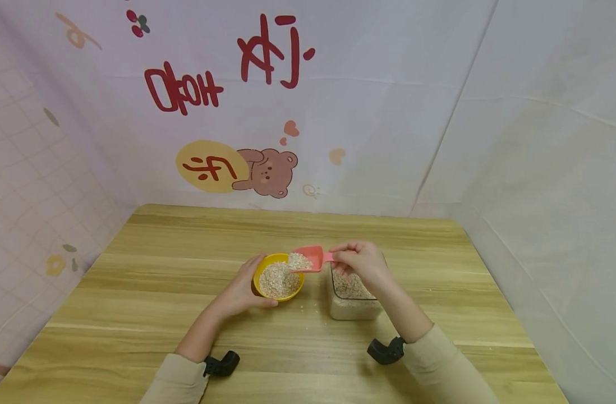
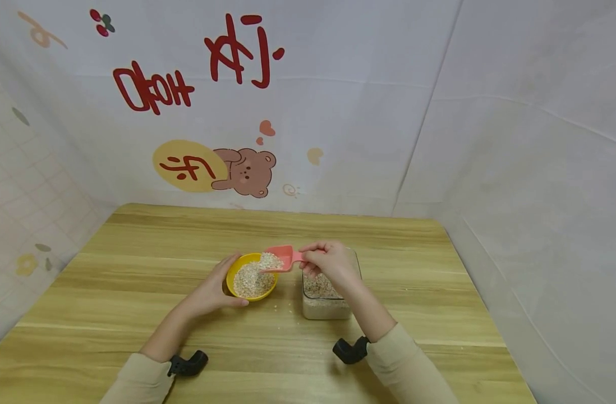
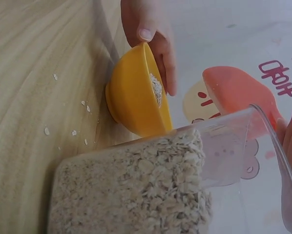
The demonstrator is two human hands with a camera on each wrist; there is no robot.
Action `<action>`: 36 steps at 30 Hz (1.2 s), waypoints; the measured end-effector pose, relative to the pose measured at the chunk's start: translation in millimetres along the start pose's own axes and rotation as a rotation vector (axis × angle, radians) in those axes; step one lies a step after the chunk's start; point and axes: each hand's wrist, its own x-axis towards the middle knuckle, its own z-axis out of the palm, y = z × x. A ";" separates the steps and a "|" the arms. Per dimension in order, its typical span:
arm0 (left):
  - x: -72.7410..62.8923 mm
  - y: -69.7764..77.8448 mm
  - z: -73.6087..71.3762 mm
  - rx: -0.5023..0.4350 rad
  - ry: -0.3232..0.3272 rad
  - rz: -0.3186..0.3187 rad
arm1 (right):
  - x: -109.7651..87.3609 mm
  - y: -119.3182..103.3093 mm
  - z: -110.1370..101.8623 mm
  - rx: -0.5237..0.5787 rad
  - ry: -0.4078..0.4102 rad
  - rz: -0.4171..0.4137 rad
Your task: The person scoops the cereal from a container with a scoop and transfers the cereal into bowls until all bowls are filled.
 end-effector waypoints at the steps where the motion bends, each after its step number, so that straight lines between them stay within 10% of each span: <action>1: 0.3 -0.8 0.3 -0.001 0.001 0.000 | 1.2 -0.4 0.5 -0.007 -0.002 0.003; 36: 3.0 -4.8 3.3 -0.005 0.024 -0.015 | 36.5 -38.2 25.8 -0.341 -0.259 -0.075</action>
